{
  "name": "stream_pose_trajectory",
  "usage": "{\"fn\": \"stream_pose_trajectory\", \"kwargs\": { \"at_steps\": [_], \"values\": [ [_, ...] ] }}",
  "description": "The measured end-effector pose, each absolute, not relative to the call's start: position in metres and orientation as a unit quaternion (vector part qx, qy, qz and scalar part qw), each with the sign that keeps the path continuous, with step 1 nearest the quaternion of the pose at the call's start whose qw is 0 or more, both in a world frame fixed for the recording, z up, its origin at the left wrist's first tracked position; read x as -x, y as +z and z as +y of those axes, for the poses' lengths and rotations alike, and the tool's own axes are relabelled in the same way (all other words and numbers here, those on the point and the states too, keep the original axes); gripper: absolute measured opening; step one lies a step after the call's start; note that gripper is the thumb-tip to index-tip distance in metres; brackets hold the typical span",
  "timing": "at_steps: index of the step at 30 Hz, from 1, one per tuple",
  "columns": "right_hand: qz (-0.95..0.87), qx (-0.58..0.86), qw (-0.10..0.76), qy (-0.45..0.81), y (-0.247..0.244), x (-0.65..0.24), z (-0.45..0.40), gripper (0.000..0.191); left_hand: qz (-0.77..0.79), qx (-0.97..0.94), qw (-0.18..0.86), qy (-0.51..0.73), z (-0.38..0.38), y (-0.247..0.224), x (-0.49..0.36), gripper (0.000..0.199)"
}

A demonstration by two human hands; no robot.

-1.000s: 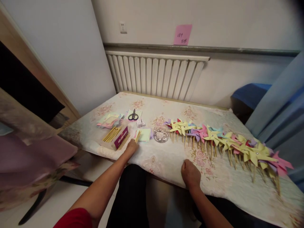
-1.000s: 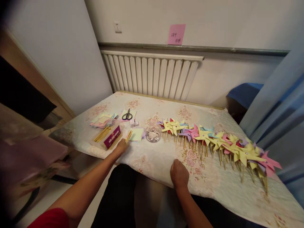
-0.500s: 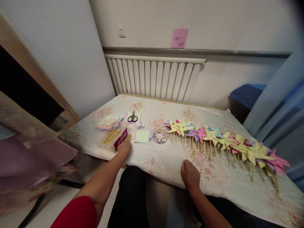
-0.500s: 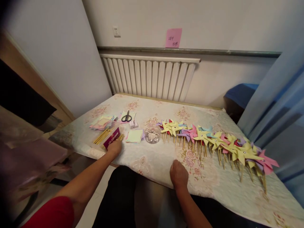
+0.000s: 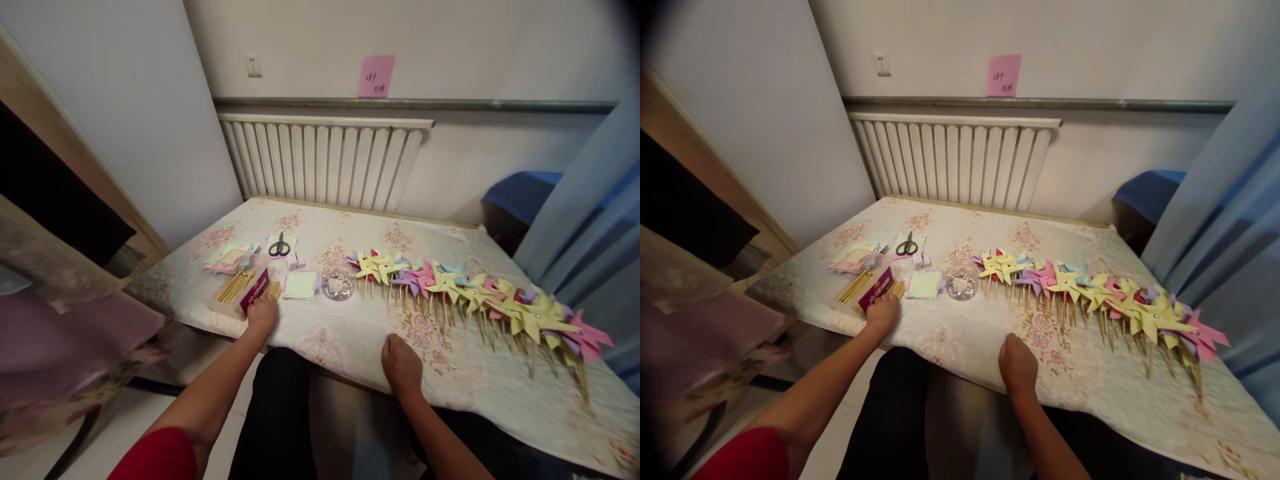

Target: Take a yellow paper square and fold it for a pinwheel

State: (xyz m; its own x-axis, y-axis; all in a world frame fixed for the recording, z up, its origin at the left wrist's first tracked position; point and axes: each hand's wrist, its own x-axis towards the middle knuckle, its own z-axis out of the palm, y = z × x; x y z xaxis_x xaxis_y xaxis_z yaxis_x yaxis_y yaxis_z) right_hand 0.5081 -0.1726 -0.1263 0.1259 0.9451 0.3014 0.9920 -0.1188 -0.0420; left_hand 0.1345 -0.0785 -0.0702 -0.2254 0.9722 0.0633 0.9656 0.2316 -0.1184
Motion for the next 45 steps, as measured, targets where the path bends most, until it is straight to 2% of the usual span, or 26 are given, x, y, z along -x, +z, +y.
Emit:
{"fn": "stream_pose_trajectory", "kwargs": {
  "at_steps": [6, 10, 23, 45],
  "values": [
    [-0.653, 0.74, 0.123, -0.103, -0.127, -0.509, -0.172, 0.018, -0.713, 0.694, 0.095, -0.016, -0.094, -0.072, -0.138, 0.04],
    [-0.654, 0.74, 0.121, -0.099, -0.127, -0.508, -0.172, 0.018, -0.656, 0.752, 0.051, -0.035, -0.109, -0.083, -0.154, 0.034],
    [-0.649, 0.748, 0.115, -0.077, -0.123, -0.506, -0.173, 0.019, -0.708, 0.705, 0.025, -0.033, -0.101, -0.098, -0.153, 0.03],
    [-0.646, 0.752, 0.111, -0.075, -0.126, -0.507, -0.172, 0.02, -0.697, 0.715, 0.023, -0.051, -0.1, -0.105, -0.148, 0.031]
  ]
}}
